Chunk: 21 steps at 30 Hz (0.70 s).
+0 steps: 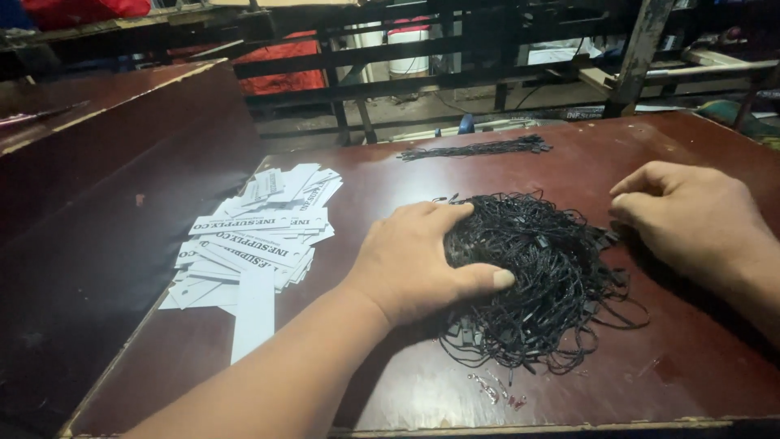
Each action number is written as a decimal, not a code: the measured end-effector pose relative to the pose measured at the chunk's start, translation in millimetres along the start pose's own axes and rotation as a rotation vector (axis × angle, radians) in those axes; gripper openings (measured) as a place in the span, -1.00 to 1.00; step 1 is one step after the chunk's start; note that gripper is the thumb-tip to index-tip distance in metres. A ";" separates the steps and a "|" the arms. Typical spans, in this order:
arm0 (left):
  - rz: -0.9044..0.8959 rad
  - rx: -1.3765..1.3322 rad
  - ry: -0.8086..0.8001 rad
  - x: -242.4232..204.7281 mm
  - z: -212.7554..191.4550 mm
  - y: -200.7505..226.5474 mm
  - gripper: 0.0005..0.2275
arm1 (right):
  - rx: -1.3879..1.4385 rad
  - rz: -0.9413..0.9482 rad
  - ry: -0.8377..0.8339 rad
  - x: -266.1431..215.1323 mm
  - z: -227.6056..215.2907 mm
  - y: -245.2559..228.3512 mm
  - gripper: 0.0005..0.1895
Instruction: The person sorts a tangled pile of black cords on a wooden table. They repeatedly pick up individual cords, separate them from the pile, and place them aside. A stack of white paper slips is visible on the left side of the table.
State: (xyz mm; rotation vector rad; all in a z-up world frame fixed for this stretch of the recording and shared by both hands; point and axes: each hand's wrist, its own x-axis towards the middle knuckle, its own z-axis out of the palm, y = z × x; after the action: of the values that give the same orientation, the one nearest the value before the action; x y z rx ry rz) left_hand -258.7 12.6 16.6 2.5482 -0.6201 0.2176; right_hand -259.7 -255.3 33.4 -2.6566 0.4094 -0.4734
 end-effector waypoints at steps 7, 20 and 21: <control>-0.159 -0.019 0.024 1.9 1.5 -0.6 -0.30 | 0.237 0.030 -0.133 -17.5 -6.4 -15.4 -0.82; -0.226 -0.051 0.022 0.1 -2.9 2.7 -0.33 | -0.008 -0.082 -0.133 -5.9 -0.4 -5.1 -0.77; -0.227 -0.052 0.021 -0.2 -2.5 1.9 -0.33 | -0.009 -0.082 -0.134 -6.5 -0.8 -7.6 -0.77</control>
State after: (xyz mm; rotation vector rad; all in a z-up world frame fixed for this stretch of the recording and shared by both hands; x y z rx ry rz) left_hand -259.8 12.5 19.5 2.5364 -0.3204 0.1467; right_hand -264.2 -246.7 35.7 -2.7023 0.2632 -0.3157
